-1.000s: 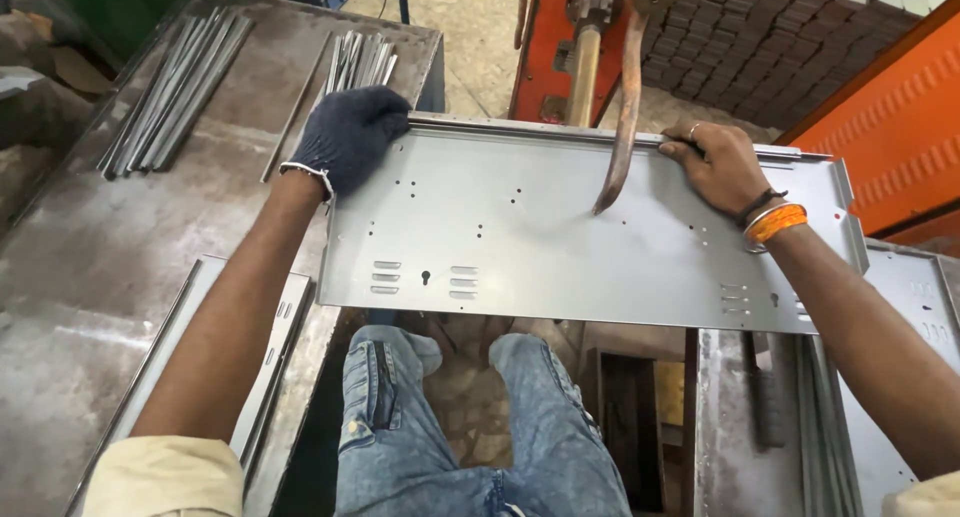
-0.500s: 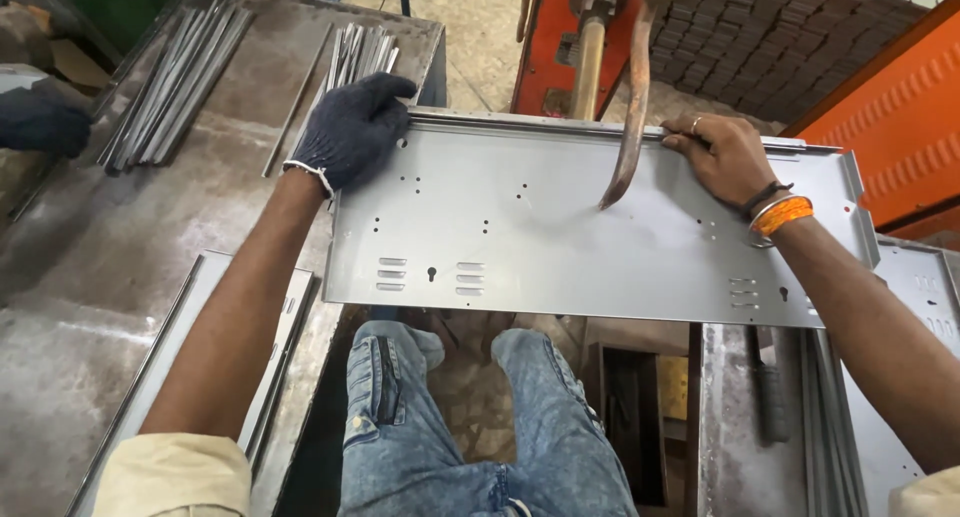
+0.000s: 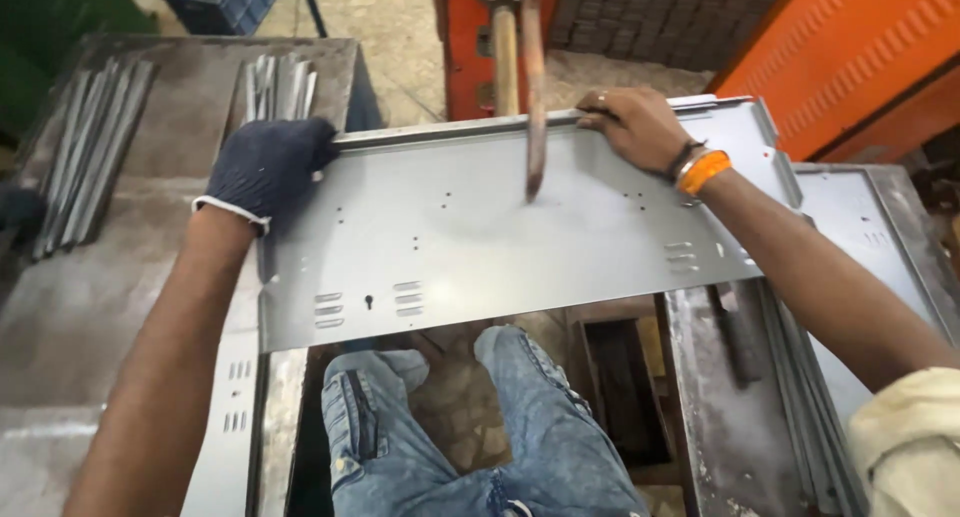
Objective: The worker is performing spot welding to attach metal rails to sheet metal components at a workstation.
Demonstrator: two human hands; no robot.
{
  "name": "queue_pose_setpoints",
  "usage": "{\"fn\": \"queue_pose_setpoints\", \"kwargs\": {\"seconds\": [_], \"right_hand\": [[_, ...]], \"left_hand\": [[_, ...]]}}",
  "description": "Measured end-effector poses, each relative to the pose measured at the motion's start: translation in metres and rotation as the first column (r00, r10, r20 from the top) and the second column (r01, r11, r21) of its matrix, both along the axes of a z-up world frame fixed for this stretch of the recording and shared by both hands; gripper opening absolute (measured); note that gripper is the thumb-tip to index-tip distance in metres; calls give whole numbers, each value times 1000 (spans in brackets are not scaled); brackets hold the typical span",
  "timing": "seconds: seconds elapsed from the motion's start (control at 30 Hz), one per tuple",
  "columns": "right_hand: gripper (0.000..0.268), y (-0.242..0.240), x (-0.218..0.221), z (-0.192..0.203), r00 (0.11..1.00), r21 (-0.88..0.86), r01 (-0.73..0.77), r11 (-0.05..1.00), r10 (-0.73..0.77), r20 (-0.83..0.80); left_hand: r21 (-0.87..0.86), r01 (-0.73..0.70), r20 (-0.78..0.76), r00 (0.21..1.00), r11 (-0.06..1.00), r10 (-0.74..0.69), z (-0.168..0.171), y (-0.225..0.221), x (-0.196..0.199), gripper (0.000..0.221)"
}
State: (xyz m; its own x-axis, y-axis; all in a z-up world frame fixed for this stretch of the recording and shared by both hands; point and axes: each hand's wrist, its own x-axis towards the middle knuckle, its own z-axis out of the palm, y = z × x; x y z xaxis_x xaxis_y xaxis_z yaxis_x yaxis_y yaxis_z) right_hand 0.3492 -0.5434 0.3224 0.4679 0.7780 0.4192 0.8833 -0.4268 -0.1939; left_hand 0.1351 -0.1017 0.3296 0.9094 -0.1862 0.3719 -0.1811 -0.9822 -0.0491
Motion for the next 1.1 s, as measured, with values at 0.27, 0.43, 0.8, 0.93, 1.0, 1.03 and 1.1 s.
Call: {"fn": "queue_pose_setpoints", "kwargs": {"seconds": [0.27, 0.43, 0.8, 0.93, 1.0, 1.03, 1.1], "right_hand": [[31, -39, 17, 6, 997, -91, -24, 996, 17, -70], [33, -107, 33, 27, 966, -308, 220, 925, -250, -60], [26, -123, 36, 22, 929, -334, 323, 885, -364, -66], [22, -125, 39, 15, 942, -268, 291, 919, -324, -87], [20, -126, 43, 13, 944, -245, 284, 927, -315, -97], [20, -125, 47, 14, 930, -263, 321, 910, -356, -95], [21, -123, 35, 11, 913, -286, 355, 890, -396, -100]], "left_hand": [[-190, -88, -29, 996, 978, 84, -13, -7, 9, 13], [-198, -142, -65, 989, 970, 132, -14, -4, 13, 16], [-213, -196, -155, 974, 957, 165, -13, -3, 16, 27], [-222, -215, -142, 972, 951, 187, -9, -12, 14, 29], [-230, -213, -122, 974, 950, 189, -6, -15, 11, 28], [-259, -219, -130, 973, 941, 191, -5, -15, 11, 27], [-286, -227, -148, 970, 931, 191, -7, -14, 0, 27]]}}
